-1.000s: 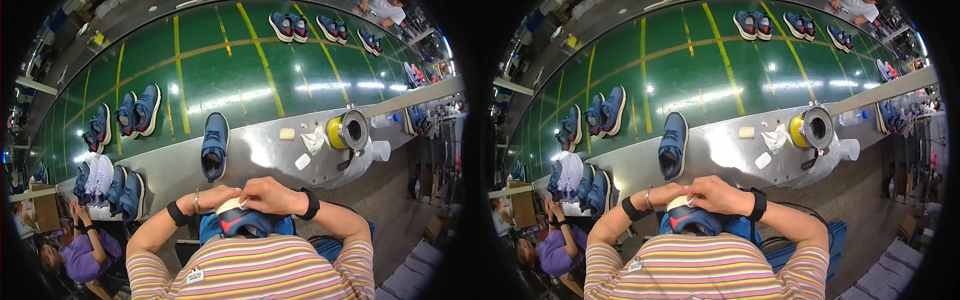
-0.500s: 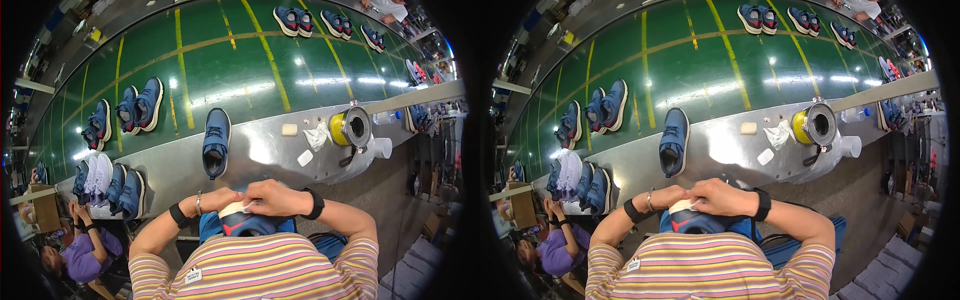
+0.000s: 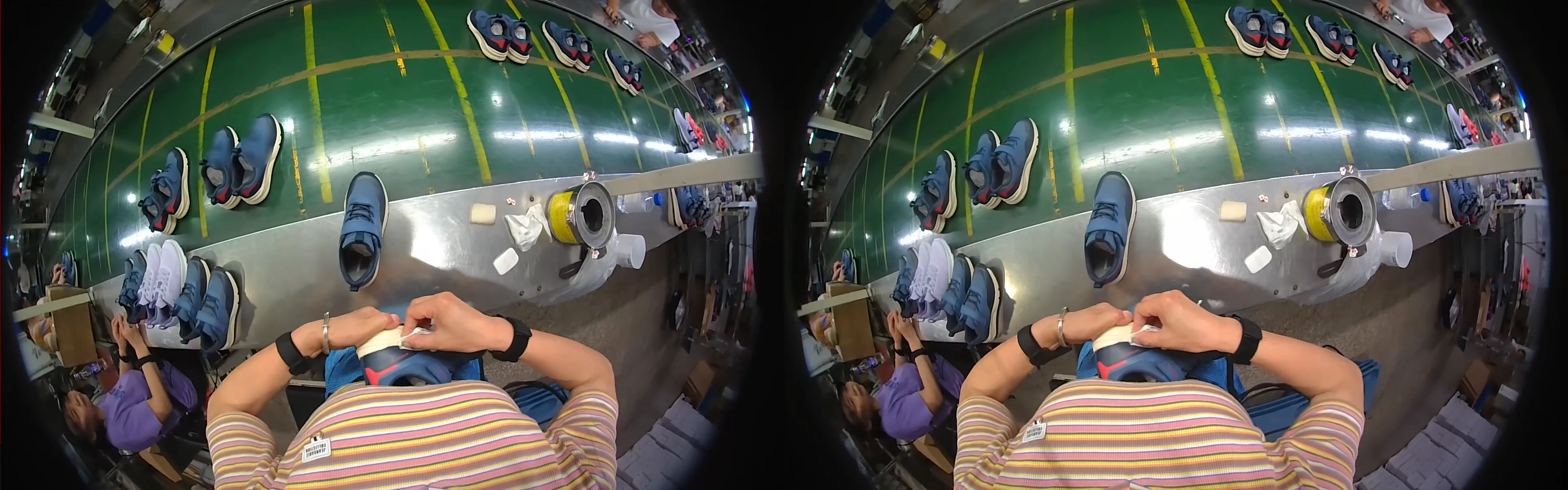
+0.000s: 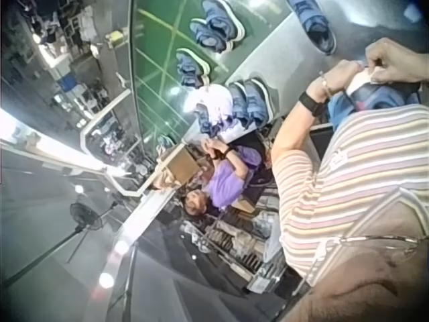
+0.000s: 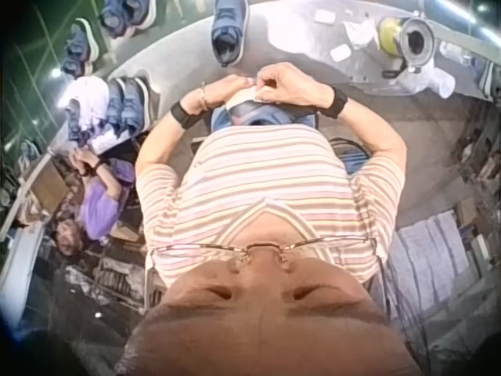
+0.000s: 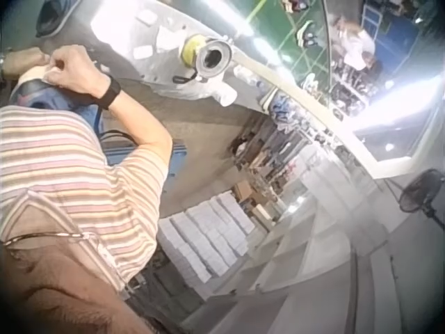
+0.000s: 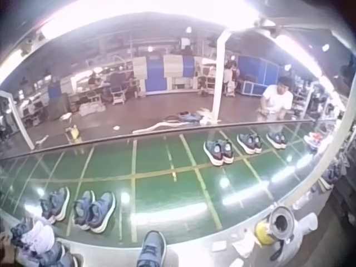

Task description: Inspecting manufactured shoes and cleaning off marks or excess glue with a solvent and cloth.

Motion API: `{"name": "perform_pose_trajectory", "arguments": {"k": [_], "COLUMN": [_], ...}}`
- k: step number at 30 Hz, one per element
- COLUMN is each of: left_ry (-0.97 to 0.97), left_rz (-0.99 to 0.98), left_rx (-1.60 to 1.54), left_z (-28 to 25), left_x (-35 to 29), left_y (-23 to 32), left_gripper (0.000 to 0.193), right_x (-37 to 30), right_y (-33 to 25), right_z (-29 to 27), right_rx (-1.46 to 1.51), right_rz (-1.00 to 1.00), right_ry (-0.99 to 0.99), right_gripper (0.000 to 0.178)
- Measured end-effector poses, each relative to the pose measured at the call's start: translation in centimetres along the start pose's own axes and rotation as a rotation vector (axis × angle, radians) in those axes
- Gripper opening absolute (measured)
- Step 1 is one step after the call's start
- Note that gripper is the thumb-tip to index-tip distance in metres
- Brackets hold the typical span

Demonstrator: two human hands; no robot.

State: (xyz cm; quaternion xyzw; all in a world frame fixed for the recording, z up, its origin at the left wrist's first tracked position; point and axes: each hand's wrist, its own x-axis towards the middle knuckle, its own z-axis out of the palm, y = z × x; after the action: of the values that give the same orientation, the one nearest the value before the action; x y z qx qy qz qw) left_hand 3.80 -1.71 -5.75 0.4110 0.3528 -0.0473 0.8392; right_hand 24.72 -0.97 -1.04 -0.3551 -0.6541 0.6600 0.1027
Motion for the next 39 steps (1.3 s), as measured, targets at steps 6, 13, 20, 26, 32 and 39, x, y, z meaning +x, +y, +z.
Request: {"name": "perform_pose_trajectory", "arguments": {"k": [6, 13, 20, 26, 32, 39], "left_ry": [0.004, -0.002, 0.014, 0.032, 0.134, 0.178], "left_rz": [-0.002, 0.045, 0.017, -0.033, -0.135, -0.017], "left_rx": [0.003, 0.054, 0.022, -0.064, -0.568, -0.632], "left_z": [0.0, 0.0, -0.3, -0.2, -0.5, 0.0], "left_x": [-0.3, -0.1, -0.2, -0.1, -0.5, -0.9], "left_y": [0.5, -0.2, -0.3, -1.6, -3.5, -4.7], "left_gripper": [0.038, 0.037, 0.038, 0.043, 0.035, 0.035], "right_x": [0.9, 0.7, 1.1, 0.5, -1.1, -0.9], "right_y": [-0.8, -0.3, 0.0, 0.5, 1.2, 0.0], "right_z": [0.1, 0.5, 0.5, -0.8, -2.4, -1.8], "right_rx": [0.232, 0.268, 0.275, 0.064, 0.217, 0.238], "right_rz": [0.245, 0.233, 0.242, 0.225, 0.214, 0.154], "right_ry": [-0.059, -0.062, -0.066, -0.122, 0.107, 0.265], "right_gripper": [0.014, 0.015, 0.015, 0.015, 0.013, 0.014]}}
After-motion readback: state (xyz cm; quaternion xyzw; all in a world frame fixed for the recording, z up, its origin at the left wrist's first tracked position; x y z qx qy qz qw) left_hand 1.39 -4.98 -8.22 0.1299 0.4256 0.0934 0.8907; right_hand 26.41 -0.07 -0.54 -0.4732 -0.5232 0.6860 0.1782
